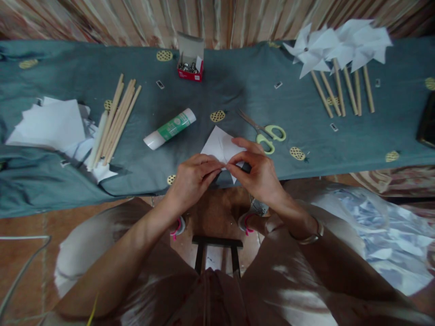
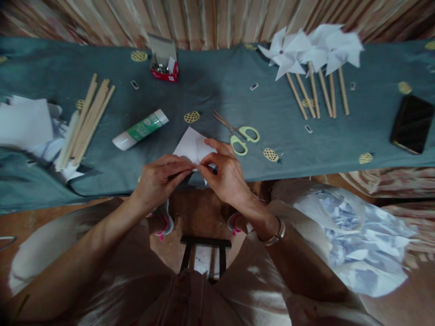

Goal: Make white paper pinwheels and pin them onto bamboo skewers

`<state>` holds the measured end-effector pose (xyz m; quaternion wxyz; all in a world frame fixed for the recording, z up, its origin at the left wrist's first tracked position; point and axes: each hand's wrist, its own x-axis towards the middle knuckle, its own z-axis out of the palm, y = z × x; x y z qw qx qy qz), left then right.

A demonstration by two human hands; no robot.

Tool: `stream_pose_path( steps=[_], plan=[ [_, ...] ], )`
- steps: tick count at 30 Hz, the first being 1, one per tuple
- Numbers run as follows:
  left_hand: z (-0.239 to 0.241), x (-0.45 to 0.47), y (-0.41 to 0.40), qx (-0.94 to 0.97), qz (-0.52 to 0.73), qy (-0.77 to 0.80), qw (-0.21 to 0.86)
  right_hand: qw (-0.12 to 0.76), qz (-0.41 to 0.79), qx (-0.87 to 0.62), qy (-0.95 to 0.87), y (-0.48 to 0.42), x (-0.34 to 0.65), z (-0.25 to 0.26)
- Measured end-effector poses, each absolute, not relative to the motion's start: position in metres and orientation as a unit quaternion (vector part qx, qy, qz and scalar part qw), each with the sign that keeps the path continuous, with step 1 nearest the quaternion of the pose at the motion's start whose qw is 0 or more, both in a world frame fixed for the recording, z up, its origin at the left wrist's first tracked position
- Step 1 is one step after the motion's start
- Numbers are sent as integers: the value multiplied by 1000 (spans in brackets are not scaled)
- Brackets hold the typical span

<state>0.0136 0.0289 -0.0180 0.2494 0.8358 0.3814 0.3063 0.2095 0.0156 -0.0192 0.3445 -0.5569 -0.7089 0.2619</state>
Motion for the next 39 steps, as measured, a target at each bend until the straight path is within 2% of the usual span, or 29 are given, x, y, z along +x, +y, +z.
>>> stream_pose_path(
  steps=[11, 26, 35, 39],
  plan=[
    [-17, 14, 30, 830, 307, 386, 261, 365, 210, -527, -738, 13, 208, -22],
    [-17, 15, 29, 829, 313, 386, 258, 332, 130, -479, -802, 8, 203, -31],
    [-18, 15, 23, 825, 310, 395, 258, 308, 129, -485, -808, 5, 199, -36],
    [-20, 15, 24, 831, 309, 392, 247, 327, 127, -478, -805, 6, 200, -34]
  ],
)
